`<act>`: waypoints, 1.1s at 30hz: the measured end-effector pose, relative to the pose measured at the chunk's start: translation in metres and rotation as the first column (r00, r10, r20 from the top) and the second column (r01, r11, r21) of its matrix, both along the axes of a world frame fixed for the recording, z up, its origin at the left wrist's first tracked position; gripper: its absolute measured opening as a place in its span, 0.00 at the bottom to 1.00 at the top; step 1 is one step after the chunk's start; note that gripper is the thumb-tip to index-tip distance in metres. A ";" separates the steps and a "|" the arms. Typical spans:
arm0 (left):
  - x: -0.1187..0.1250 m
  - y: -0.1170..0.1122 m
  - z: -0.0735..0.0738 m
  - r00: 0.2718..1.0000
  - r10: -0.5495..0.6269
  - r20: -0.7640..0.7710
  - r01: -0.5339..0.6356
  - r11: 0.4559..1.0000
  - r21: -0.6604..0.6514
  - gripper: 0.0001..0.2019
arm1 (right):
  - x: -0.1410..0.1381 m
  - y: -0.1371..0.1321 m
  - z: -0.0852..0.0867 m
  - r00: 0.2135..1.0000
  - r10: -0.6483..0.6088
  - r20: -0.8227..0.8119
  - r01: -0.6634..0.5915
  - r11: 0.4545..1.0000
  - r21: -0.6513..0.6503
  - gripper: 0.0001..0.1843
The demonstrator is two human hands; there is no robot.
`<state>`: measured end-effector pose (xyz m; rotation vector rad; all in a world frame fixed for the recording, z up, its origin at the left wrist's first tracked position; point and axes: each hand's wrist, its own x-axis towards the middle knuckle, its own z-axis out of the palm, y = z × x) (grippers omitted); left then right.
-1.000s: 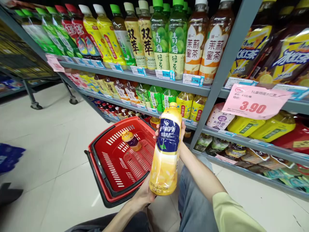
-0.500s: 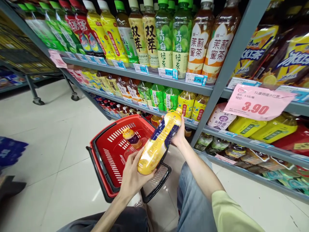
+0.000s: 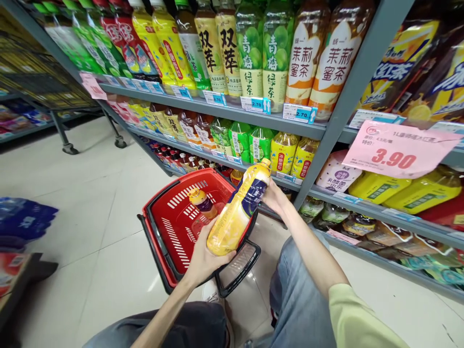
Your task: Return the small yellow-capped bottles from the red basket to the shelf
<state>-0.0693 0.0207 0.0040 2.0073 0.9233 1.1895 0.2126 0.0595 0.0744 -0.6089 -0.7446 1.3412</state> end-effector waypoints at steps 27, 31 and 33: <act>0.080 0.006 -0.039 0.875 -0.461 -0.147 0.436 0.883 -0.175 0.39 | 0.060 -0.079 0.026 0.516 -0.363 0.776 0.282 0.927 0.246 0.46; 0.077 0.005 -0.042 0.800 -0.239 -0.551 0.277 0.961 -0.014 0.38 | 0.083 -0.084 0.017 0.336 -0.490 0.804 0.446 0.835 0.323 0.45; 0.078 0.003 -0.043 0.719 -0.162 -0.675 0.198 0.980 -0.024 0.39 | 0.089 -0.083 0.013 0.264 -0.510 0.819 0.484 0.804 0.345 0.46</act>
